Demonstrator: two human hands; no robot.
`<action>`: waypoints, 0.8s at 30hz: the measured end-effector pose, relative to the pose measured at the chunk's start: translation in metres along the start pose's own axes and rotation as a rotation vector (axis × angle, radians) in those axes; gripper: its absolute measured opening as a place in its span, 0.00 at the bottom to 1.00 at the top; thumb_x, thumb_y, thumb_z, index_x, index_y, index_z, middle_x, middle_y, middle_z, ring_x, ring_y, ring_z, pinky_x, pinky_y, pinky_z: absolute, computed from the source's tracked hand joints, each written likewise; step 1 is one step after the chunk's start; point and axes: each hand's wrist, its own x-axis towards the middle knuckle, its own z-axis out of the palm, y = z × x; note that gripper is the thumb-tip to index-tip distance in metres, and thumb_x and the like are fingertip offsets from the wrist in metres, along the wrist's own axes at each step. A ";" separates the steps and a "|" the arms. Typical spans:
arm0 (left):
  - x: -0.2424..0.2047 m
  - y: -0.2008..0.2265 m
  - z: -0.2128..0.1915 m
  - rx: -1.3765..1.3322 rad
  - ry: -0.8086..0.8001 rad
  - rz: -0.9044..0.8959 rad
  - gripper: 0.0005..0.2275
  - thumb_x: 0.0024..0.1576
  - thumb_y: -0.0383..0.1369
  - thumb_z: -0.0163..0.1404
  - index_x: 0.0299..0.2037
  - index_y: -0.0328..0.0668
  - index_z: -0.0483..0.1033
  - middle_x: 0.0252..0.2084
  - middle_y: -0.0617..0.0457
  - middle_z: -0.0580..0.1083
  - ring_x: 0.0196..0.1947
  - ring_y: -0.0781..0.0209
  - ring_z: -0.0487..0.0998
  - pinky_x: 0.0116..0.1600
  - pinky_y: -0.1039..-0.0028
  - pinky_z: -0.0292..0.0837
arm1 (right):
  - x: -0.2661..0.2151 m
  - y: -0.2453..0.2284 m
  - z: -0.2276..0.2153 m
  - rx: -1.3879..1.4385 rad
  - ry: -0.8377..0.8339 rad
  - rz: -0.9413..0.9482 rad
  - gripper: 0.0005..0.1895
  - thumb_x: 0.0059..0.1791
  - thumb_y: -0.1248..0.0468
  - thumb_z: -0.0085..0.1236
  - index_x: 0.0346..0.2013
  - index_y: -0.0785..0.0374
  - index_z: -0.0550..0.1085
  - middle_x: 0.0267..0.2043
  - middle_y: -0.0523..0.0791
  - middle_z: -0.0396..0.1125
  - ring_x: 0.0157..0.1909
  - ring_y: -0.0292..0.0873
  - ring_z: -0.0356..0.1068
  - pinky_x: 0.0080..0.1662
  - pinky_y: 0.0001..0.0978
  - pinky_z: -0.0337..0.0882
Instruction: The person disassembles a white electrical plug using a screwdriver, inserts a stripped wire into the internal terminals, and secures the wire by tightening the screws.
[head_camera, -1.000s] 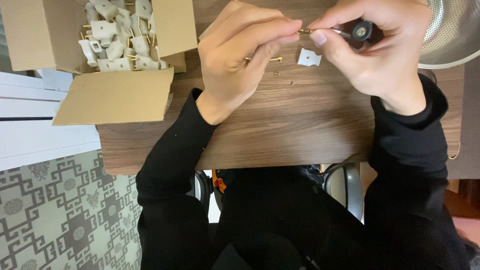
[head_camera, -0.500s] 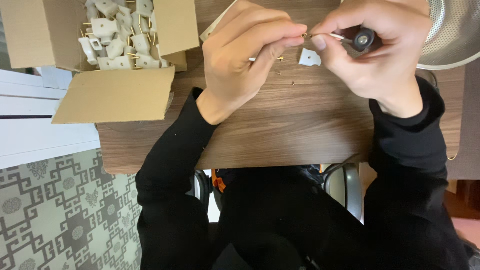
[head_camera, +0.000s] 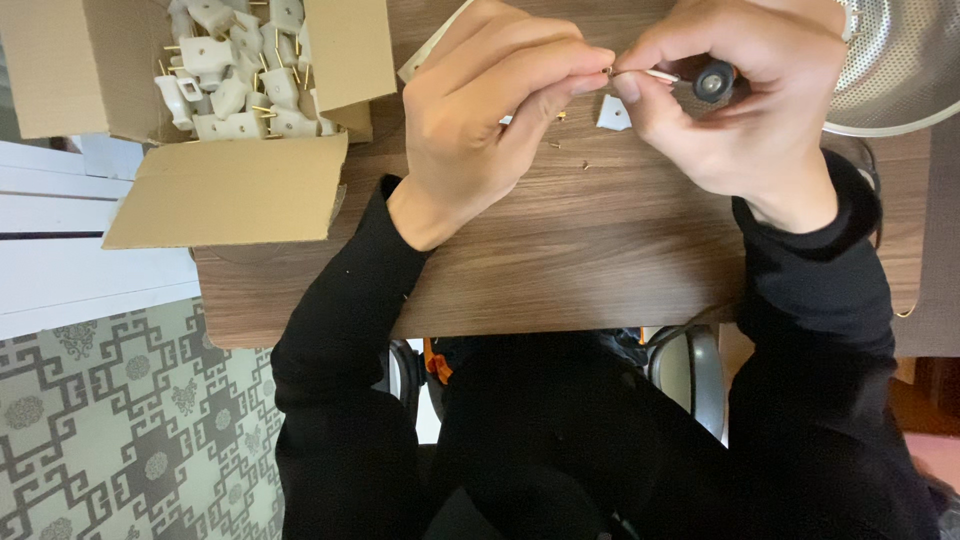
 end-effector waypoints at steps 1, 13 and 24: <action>0.001 0.000 0.000 0.014 0.004 -0.002 0.03 0.75 0.24 0.61 0.54 0.38 0.88 0.49 0.47 0.86 0.47 0.47 0.86 0.56 0.61 0.84 | -0.001 0.002 0.001 0.001 0.017 -0.023 0.08 0.71 0.83 0.72 0.48 0.85 0.83 0.40 0.60 0.77 0.38 0.50 0.71 0.42 0.39 0.64; -0.019 0.014 -0.004 -0.079 0.009 -0.235 0.03 0.75 0.23 0.64 0.55 0.39 0.87 0.49 0.49 0.86 0.45 0.57 0.85 0.54 0.70 0.85 | -0.040 0.008 -0.017 -0.006 0.005 0.114 0.04 0.81 0.81 0.64 0.67 0.85 0.83 0.64 0.63 0.80 0.65 0.59 0.80 0.68 0.49 0.76; -0.112 0.016 0.010 -0.293 -0.149 -0.411 0.02 0.73 0.23 0.63 0.52 0.39 0.88 0.48 0.47 0.86 0.44 0.58 0.85 0.53 0.70 0.83 | -0.091 0.000 0.027 0.247 -0.153 0.461 0.09 0.71 0.77 0.67 0.65 0.76 0.75 0.55 0.59 0.80 0.64 0.53 0.86 0.69 0.38 0.83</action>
